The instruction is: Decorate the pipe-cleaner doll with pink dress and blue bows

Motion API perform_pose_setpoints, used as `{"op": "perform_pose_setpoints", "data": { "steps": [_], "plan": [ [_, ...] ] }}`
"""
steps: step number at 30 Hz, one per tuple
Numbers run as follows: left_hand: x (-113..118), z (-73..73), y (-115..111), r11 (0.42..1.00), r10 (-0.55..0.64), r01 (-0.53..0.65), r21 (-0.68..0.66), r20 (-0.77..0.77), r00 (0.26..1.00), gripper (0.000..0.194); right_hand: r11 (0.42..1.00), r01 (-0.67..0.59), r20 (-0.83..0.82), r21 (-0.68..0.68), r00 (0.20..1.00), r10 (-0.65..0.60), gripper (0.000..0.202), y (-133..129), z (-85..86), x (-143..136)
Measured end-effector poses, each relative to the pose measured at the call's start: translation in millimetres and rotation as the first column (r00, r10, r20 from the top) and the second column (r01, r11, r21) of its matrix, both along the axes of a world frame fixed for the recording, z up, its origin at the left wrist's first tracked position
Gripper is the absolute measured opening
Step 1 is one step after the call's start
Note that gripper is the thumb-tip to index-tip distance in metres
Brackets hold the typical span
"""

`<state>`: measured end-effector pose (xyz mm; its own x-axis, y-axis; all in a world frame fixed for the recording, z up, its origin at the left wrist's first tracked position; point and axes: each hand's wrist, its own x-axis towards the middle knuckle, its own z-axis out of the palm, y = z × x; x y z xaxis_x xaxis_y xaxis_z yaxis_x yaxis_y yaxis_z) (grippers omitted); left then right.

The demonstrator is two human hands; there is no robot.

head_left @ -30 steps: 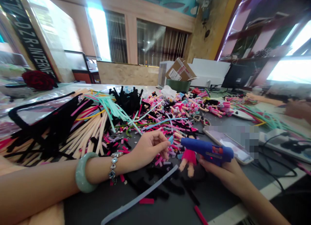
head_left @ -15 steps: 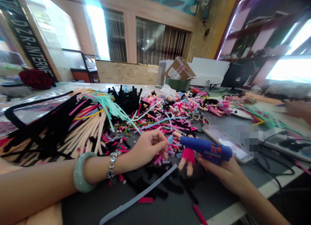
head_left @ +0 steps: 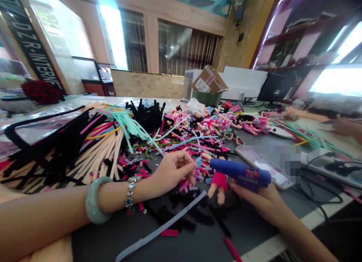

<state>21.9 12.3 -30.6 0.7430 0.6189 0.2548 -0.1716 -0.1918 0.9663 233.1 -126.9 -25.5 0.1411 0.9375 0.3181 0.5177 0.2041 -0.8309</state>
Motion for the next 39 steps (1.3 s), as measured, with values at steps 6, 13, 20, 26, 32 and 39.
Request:
{"op": "perform_pose_setpoints", "data": {
  "steps": [6, 13, 20, 26, 32, 39],
  "plan": [
    [0.0, 2.0, -0.3, 1.000, 0.003, -0.003, 0.006, -0.007, 1.000, 0.019, 1.000, -0.001, -0.028, -0.009, 1.000, 0.001, 0.022, -1.5, -1.3, 1.0],
    [0.0, 2.6, -0.2, 1.000, 0.007, -0.007, 0.017, 0.000, 1.000, 0.018, 1.000, -0.016, -0.020, 0.014, 1.000, 0.017, 0.019, -1.0, -0.8, 0.7],
    [0.8, 2.8, 0.1, 1.000, 0.010, -0.010, 0.017, 0.002, 1.000, 0.018, 0.999, -0.035, -0.051, 0.014, 0.998, 0.036, 0.016, -1.2, -0.7, 0.3],
    [0.4, 1.8, -0.2, 1.000, 0.006, -0.006, 0.003, 0.012, 1.000, 0.017, 0.999, -0.034, -0.061, 0.024, 0.998, 0.035, 0.012, -2.3, -2.8, 1.5],
    [0.7, 2.6, 0.1, 1.000, 0.009, -0.009, 0.007, 0.010, 1.000, 0.017, 0.999, -0.046, -0.076, 0.010, 0.996, 0.046, 0.009, -1.6, -3.3, 1.7],
    [0.3, 3.1, -0.5, 1.000, 0.012, -0.012, 0.009, 0.012, 1.000, 0.017, 0.999, -0.046, -0.055, 0.017, 0.997, 0.046, 0.007, -1.3, 0.5, -0.6]
  ]
}}
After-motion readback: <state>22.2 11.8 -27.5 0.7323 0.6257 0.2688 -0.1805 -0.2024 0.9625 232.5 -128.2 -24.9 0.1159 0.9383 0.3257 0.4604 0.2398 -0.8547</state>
